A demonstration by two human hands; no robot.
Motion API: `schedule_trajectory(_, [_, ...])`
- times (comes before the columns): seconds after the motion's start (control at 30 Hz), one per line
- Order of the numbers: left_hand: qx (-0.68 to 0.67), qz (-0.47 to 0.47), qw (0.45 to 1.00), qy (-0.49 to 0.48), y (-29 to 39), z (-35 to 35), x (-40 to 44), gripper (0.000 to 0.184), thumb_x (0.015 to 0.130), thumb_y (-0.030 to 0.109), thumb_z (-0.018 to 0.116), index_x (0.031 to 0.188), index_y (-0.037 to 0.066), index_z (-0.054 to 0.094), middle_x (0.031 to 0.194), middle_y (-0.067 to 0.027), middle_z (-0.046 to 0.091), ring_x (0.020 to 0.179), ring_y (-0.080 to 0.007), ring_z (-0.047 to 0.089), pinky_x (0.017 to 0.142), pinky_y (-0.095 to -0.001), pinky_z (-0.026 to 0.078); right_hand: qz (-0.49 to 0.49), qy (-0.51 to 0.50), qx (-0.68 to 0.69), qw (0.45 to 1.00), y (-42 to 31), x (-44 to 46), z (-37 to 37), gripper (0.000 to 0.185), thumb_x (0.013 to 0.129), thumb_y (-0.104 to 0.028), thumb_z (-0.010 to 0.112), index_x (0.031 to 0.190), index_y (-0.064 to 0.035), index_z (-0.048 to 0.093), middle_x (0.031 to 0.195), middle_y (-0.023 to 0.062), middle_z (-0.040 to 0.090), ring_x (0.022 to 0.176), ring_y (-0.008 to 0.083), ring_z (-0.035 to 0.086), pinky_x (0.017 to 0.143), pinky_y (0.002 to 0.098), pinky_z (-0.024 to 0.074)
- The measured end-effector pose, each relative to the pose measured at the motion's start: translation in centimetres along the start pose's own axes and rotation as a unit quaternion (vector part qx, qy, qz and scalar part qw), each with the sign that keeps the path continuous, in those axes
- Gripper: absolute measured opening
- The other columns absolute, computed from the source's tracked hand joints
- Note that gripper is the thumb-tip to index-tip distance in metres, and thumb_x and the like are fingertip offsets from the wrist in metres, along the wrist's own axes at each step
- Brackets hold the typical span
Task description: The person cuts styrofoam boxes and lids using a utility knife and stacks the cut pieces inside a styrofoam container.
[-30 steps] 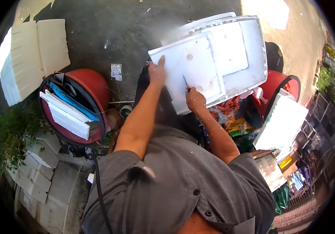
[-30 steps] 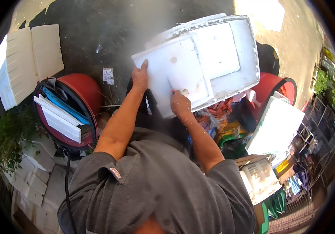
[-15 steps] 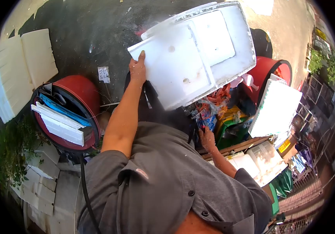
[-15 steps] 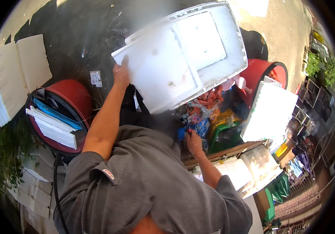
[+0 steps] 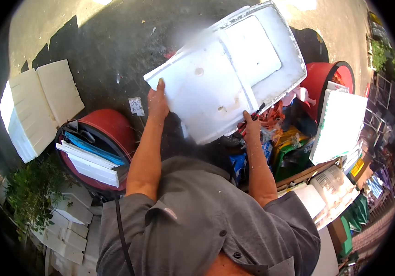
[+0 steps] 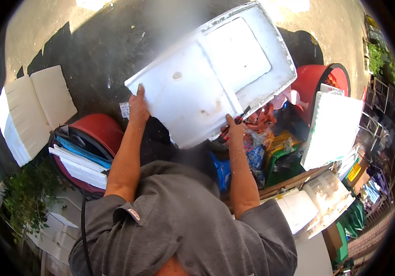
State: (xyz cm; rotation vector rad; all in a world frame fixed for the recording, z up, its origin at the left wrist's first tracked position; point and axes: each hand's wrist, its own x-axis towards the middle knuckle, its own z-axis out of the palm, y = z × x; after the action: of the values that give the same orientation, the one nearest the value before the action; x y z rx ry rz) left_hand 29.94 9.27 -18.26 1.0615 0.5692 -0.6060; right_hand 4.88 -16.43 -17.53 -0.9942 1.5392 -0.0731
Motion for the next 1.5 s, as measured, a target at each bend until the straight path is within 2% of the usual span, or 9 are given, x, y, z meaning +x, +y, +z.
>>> schedule_trajectory(0.2, [-0.196, -0.129, 0.967, -0.101, 2.1, -1.5, 1.5, 0.048, 0.100, 0.047, 0.052, 0.128, 0.008, 0.056, 0.112, -0.0109, 0.067, 0.098, -0.0245, 0.066, 0.087, -0.0417, 0.056, 0.127, -0.058, 0.019, 0.990, 0.2, 1.0, -1.5, 0.026, 0.084, -0.022, 0.076, 0.094, -0.0028, 0.062, 0.071, 0.0073, 0.063, 0.046, 0.0193, 0.058, 0.039, 0.0318, 0.0475])
schedule_trajectory(0.27, [-0.277, -0.138, 0.904, -0.296, 1.8, -5.0, 3.9, 0.045, 0.100, 0.046, 0.052, 0.126, 0.010, 0.058, 0.108, -0.0108, 0.068, 0.093, -0.0253, 0.068, 0.085, -0.0439, 0.057, 0.091, -0.007, -0.005, 0.996, 0.0, 1.4, -2.4, 0.027, 0.084, -0.020, 0.075, 0.095, 0.0013, 0.064, 0.075, 0.0108, 0.065, 0.049, 0.0206, 0.060, 0.038, 0.0308, 0.0481])
schedule_trajectory(0.33, [-0.111, -0.117, 0.985, -0.060, 4.9, -2.3, 2.2, 0.044, 0.101, 0.043, 0.053, 0.125, 0.008, 0.058, 0.109, -0.0099, 0.068, 0.093, -0.0251, 0.069, 0.083, -0.0424, 0.058, 0.016, 0.037, -0.034, 0.999, -0.8, 1.1, -2.0, 0.027, 0.084, -0.019, 0.075, 0.095, 0.0030, 0.064, 0.076, 0.0121, 0.066, 0.049, 0.0210, 0.061, 0.038, 0.0304, 0.0481])
schedule_trajectory(0.5, [0.013, -0.080, 0.996, -0.028, 6.8, -2.0, 2.3, 0.043, 0.098, 0.040, 0.060, 0.119, 0.003, 0.060, 0.106, -0.0092, 0.069, 0.095, -0.0227, 0.068, 0.086, -0.0406, 0.056, -0.018, 0.140, -0.164, 0.976, -1.8, 0.2, 0.8, 0.053, 0.079, -0.029, 0.077, 0.097, 0.0180, 0.061, 0.083, 0.0202, 0.068, 0.056, 0.0265, 0.066, 0.053, 0.0377, 0.0524])
schedule_trajectory(0.8, [0.256, 0.010, 0.961, -0.103, 6.2, 2.5, 5.4, 0.042, 0.097, 0.034, 0.065, 0.120, 0.000, 0.060, 0.107, -0.0067, 0.069, 0.090, -0.0141, 0.065, 0.079, -0.0299, 0.053, -0.043, 0.150, -0.295, 0.942, -3.3, 4.4, -0.2, 0.056, 0.079, -0.036, 0.074, 0.091, 0.0178, 0.060, 0.074, 0.0232, 0.067, 0.056, 0.0283, 0.067, 0.056, 0.0383, 0.0539])
schedule_trajectory(0.97, [0.281, -0.019, 0.948, -0.146, 5.1, 3.7, 7.3, 0.039, 0.097, 0.031, 0.064, 0.122, 0.001, 0.060, 0.106, -0.0070, 0.069, 0.090, -0.0148, 0.066, 0.080, -0.0297, 0.053, -0.154, 0.254, -0.432, 0.851, 0.2, 8.5, -1.8, 0.054, 0.078, -0.033, 0.072, 0.090, 0.0172, 0.058, 0.071, 0.0235, 0.068, 0.061, 0.0334, 0.070, 0.061, 0.0413, 0.0556])
schedule_trajectory(1.07, [0.291, -0.032, 0.944, -0.155, 4.4, 4.2, 7.4, 0.040, 0.096, 0.029, 0.066, 0.122, 0.000, 0.059, 0.106, -0.0077, 0.069, 0.089, -0.0147, 0.066, 0.078, -0.0293, 0.053, -0.075, 0.182, -0.345, 0.918, -4.2, 4.8, 2.3, 0.055, 0.078, -0.034, 0.071, 0.091, 0.0176, 0.058, 0.071, 0.0247, 0.068, 0.061, 0.0323, 0.070, 0.061, 0.0405, 0.0563])
schedule_trajectory(1.37, [0.359, -0.007, 0.919, -0.163, 4.2, 4.7, 6.7, 0.038, 0.096, 0.025, 0.067, 0.123, -0.001, 0.058, 0.106, -0.0084, 0.069, 0.092, -0.0151, 0.064, 0.079, -0.0294, 0.052, -0.149, 0.012, -0.480, 0.864, 8.6, 17.0, -1.0, 0.032, 0.087, -0.019, 0.063, 0.086, 0.0122, 0.060, 0.062, 0.0214, 0.065, 0.052, 0.0310, 0.068, 0.048, 0.0386, 0.0545])
schedule_trajectory(1.5, [0.363, 0.007, 0.916, -0.170, 3.7, 4.4, 6.9, 0.038, 0.096, 0.023, 0.066, 0.125, -0.001, 0.058, 0.106, -0.0087, 0.068, 0.091, -0.0148, 0.064, 0.078, -0.0291, 0.051, -0.117, 0.064, -0.520, 0.844, 5.4, 12.8, 0.7, 0.033, 0.087, -0.026, 0.063, 0.085, 0.0073, 0.063, 0.082, 0.0258, 0.068, 0.074, 0.0383, 0.070, 0.069, 0.0451, 0.0562])
